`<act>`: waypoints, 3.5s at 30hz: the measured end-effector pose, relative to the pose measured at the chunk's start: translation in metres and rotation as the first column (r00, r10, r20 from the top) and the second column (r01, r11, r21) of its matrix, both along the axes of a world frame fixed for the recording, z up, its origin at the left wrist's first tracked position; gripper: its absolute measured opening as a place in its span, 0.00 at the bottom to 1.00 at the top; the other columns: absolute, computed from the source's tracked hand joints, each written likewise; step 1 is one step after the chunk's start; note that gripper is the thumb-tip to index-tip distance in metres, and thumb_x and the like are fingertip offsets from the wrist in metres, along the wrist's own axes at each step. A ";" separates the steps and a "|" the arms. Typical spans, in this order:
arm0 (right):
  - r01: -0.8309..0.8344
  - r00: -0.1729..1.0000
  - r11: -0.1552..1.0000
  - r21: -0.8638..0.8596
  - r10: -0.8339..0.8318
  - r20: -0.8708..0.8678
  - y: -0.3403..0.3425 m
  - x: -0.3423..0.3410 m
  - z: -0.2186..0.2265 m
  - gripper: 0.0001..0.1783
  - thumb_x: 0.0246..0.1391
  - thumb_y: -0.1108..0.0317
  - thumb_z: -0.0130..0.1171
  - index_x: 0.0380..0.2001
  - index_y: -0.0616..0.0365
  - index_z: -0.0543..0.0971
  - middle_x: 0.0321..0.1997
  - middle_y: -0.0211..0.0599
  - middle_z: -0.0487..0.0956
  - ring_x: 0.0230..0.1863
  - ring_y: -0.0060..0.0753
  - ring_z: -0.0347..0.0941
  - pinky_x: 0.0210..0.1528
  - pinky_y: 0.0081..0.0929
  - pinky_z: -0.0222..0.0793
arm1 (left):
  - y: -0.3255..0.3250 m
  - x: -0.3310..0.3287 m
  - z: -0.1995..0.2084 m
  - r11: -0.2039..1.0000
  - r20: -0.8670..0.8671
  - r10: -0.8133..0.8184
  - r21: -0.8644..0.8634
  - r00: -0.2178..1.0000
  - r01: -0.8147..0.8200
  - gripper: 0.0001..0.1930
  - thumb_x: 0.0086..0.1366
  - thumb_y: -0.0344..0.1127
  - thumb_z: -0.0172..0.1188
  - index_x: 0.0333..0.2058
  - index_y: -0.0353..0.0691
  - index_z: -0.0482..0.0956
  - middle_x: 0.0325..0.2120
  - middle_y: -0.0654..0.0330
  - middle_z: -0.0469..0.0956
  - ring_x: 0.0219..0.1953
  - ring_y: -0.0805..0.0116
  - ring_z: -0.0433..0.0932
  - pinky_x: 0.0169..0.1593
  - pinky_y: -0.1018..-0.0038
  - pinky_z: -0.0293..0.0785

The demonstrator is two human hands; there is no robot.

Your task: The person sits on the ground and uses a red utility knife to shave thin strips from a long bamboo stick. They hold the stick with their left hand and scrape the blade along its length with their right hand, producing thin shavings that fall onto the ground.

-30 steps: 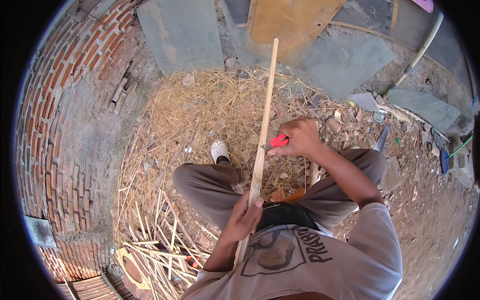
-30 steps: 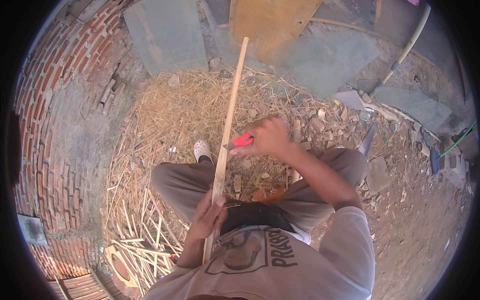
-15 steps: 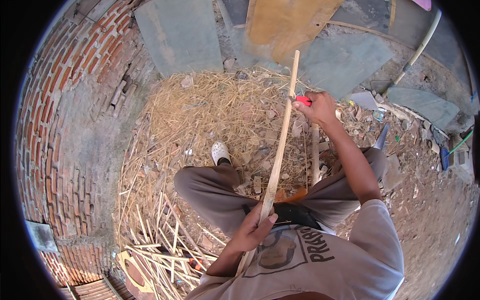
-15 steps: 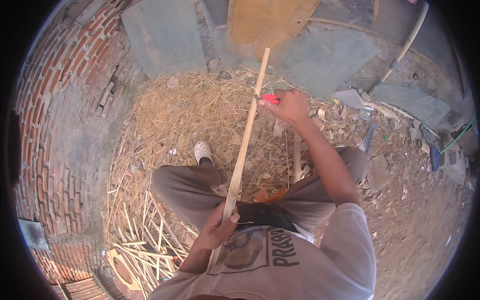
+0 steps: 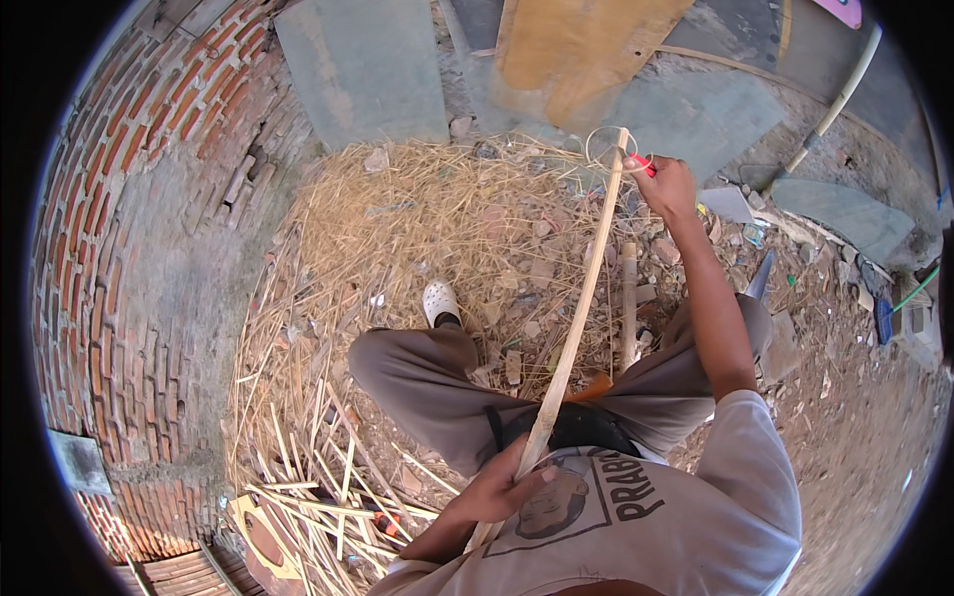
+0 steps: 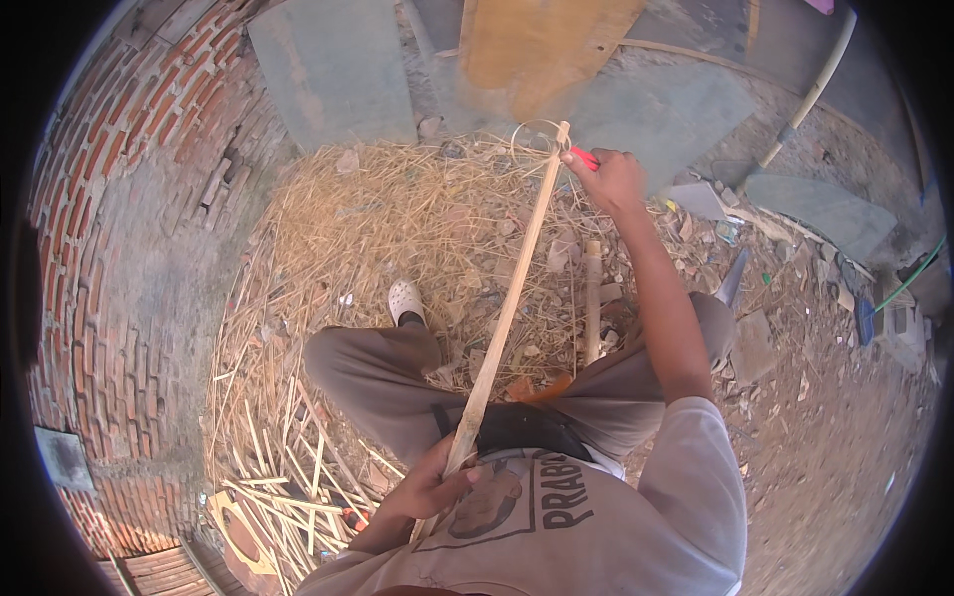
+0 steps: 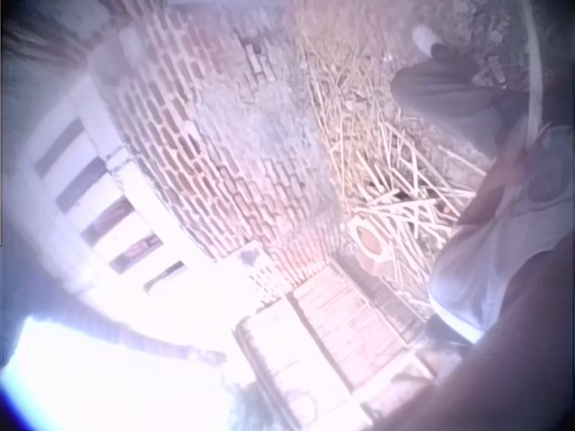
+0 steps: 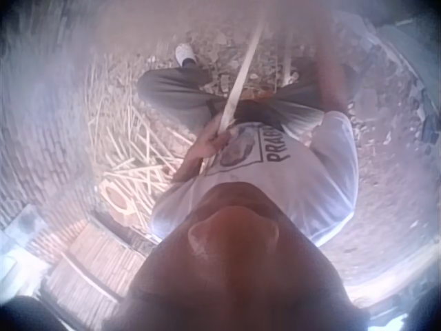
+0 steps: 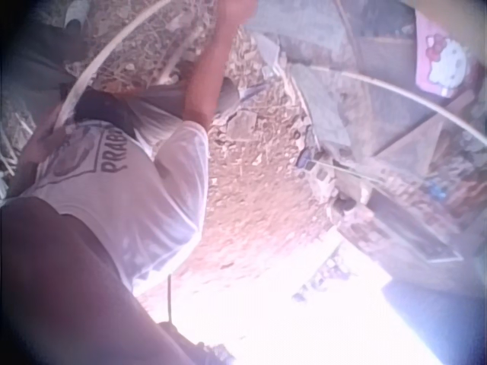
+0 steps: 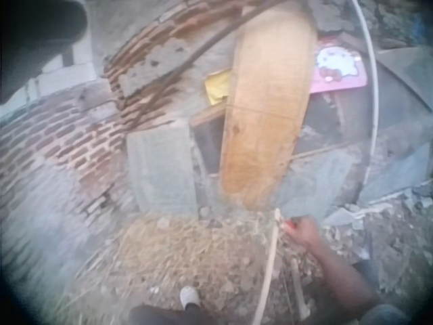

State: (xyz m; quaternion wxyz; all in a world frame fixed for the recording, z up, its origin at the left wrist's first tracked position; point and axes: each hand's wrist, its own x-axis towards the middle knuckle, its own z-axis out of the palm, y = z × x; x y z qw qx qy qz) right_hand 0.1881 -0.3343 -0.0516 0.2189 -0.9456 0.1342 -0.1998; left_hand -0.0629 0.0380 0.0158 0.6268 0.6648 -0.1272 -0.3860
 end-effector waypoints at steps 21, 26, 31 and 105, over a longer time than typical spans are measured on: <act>-0.682 0.720 0.730 -0.036 0.680 0.138 0.121 -0.098 0.014 0.35 0.37 0.30 0.64 0.11 0.55 0.73 0.12 0.36 0.71 0.15 0.45 0.71 0.20 0.39 0.65 | -0.006 0.030 -0.017 0.941 0.011 0.334 -0.060 0.943 -0.332 0.16 0.76 0.44 0.38 0.48 0.38 0.68 0.11 0.70 0.59 0.12 0.83 0.55 0.17 0.84 0.50; -0.552 0.825 0.833 -0.038 0.552 0.122 0.108 -0.079 0.011 0.36 0.37 0.28 0.63 0.11 0.54 0.73 0.12 0.35 0.71 0.15 0.44 0.71 0.19 0.38 0.64 | -0.011 0.030 -0.017 0.941 -0.033 0.319 -0.110 0.947 -0.320 0.17 0.76 0.44 0.37 0.49 0.38 0.69 0.11 0.70 0.58 0.12 0.83 0.54 0.17 0.83 0.48; -0.639 0.756 0.769 -0.012 0.631 0.172 0.122 -0.095 0.011 0.36 0.39 0.29 0.61 0.12 0.56 0.75 0.09 0.37 0.69 0.14 0.45 0.71 0.19 0.39 0.65 | -0.014 0.029 -0.021 0.943 -0.082 0.295 -0.133 0.952 -0.304 0.17 0.76 0.44 0.38 0.48 0.37 0.69 0.11 0.70 0.57 0.12 0.83 0.54 0.17 0.83 0.48; 0.031 0.999 0.991 0.131 -0.034 0.023 -0.009 -0.032 0.027 0.41 0.46 0.26 0.52 0.15 0.59 0.78 0.11 0.44 0.72 0.19 0.52 0.73 0.26 0.42 0.68 | -0.032 0.003 -0.010 0.945 0.444 0.064 0.261 0.894 -0.197 0.19 0.67 0.35 0.56 0.55 0.37 0.72 0.18 0.51 0.74 0.13 0.65 0.73 0.23 0.72 0.69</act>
